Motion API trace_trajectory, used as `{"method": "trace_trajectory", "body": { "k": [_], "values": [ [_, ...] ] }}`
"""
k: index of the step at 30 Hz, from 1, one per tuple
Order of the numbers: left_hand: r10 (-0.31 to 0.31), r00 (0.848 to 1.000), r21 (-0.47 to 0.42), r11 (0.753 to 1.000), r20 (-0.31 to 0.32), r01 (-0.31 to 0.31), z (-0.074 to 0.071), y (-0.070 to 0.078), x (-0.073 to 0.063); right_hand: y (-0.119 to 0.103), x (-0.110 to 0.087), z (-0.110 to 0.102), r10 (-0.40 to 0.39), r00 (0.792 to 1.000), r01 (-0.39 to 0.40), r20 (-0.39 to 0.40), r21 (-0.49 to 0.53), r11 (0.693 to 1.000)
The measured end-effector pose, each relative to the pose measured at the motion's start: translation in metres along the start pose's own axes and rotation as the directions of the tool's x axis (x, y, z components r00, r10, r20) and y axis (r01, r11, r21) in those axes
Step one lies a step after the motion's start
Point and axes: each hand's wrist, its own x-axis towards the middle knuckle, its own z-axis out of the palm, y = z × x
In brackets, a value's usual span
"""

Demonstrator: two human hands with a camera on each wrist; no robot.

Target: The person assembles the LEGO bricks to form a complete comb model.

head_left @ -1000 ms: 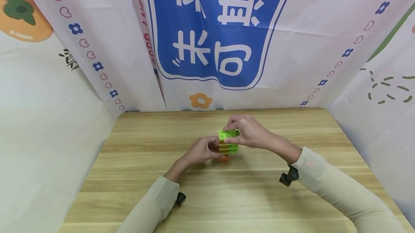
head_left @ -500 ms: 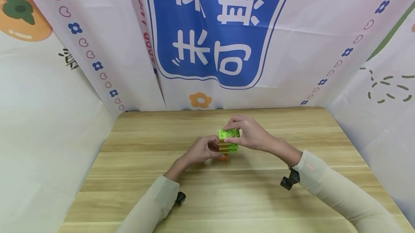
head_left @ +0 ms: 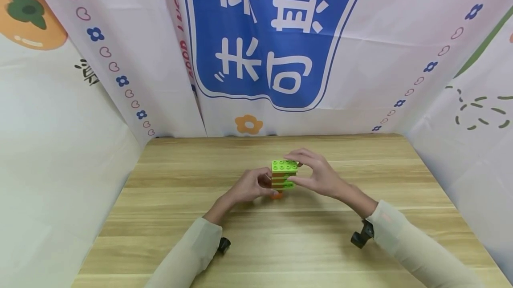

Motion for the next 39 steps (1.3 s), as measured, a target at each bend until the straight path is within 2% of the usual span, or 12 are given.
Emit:
{"method": "trace_trajectory", "body": {
  "k": [9,14,18,25,32,36,39],
  "values": [
    [-0.022,1.0,0.001,1.0,-0.008,0.022,-0.003,0.003,0.0,0.015,-0.011,0.009,0.008,0.999,-0.006,-0.032,0.056,0.998],
    [-0.031,0.999,0.018,0.999,-0.017,0.032,-0.003,0.001,0.002,0.023,-0.012,0.012,0.043,0.999,-0.042,-0.017,0.067,0.997],
    [-0.04,0.999,0.012,0.999,-0.021,0.04,-0.003,-0.001,0.004,0.028,-0.01,0.012,0.085,0.996,-0.087,0.032,0.097,0.991],
    [-0.046,0.999,-0.036,0.998,-0.027,0.045,-0.003,-0.002,0.007,0.032,-0.007,0.011,0.195,0.973,-0.214,0.127,0.158,0.964],
    [-0.071,0.996,-0.064,0.996,-0.05,0.068,-0.004,0.001,0.01,0.042,-0.002,0.013,0.244,0.961,-0.265,0.131,0.175,0.948],
    [-0.088,0.992,-0.094,0.992,-0.091,0.08,-0.005,0.004,0.012,0.046,0.002,0.014,0.257,0.957,-0.28,0.133,0.207,0.937],
    [-0.079,0.99,-0.12,0.991,-0.119,0.064,-0.006,0.005,0.013,0.05,0.005,0.015,0.28,0.95,-0.307,0.14,0.246,0.919]
  ]
}}
